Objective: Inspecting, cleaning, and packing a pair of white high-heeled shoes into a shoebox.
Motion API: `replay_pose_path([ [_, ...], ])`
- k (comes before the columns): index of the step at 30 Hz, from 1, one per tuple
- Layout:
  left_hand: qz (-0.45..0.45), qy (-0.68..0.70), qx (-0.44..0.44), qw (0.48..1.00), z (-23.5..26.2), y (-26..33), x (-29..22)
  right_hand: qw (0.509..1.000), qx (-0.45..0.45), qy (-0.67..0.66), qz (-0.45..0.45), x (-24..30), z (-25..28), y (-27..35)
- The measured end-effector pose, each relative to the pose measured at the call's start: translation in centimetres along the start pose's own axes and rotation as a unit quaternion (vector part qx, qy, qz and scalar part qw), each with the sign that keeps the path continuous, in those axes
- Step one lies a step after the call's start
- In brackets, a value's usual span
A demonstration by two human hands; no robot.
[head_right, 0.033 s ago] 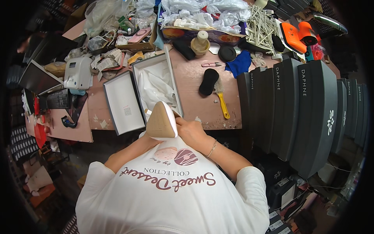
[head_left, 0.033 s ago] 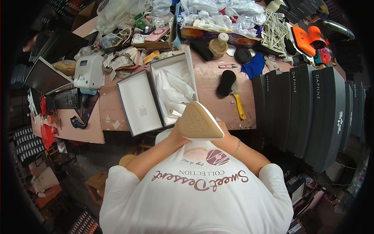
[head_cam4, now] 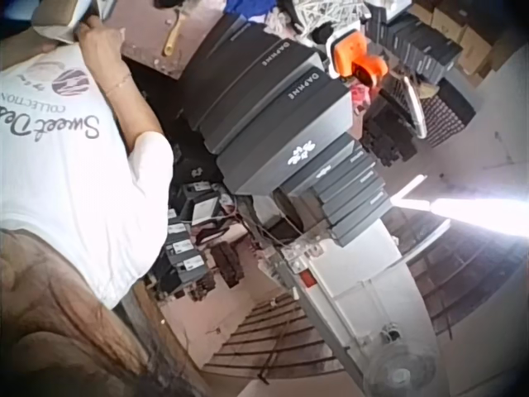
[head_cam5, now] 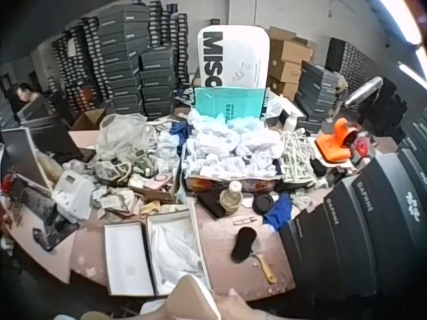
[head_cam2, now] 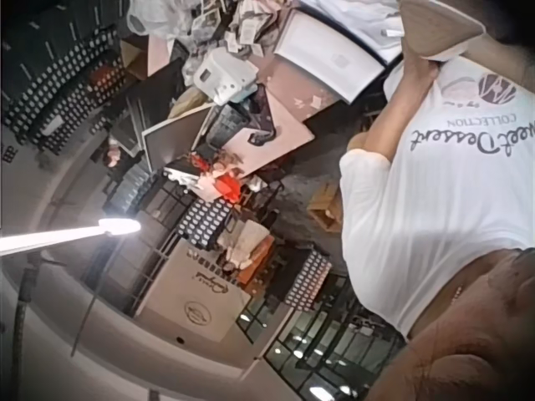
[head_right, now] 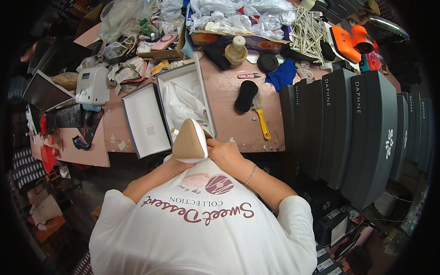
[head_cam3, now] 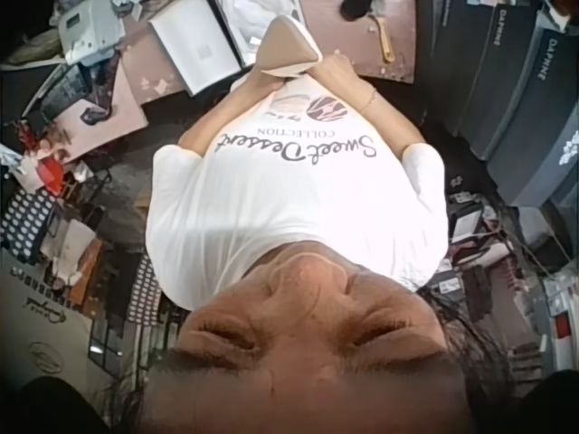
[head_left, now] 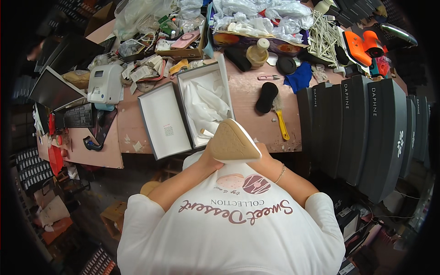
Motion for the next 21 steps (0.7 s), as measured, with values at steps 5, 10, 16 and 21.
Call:
replay_pose_path([
  [5,0.024,0.006,-0.077,0.997,1.0,0.0,0.8,0.998,0.064,-0.012,-0.003,0.5,1.8,-0.3],
  [10,-0.034,-0.132,-0.088,0.987,1.5,0.0,1.0,0.999,0.035,0.021,0.0,0.3,0.5,-0.3],
  [16,-0.011,0.047,-0.003,0.999,0.1,0.3,0.4,0.994,0.106,-0.005,-0.008,0.7,2.4,0.4],
  [21,-0.027,-0.028,-0.037,0.999,1.1,0.4,0.5,0.999,-0.035,-0.031,-0.012,0.7,3.2,1.3],
])
Point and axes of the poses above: each hand's wrist, its own y-axis away from the middle knuckle, its own z-axis out of the back of the hand, x = y × z, the point moved 4 cm from there along -y, towards the middle knuckle, and after that the axes turned 13 degrees about z, right-handed, at the moved point
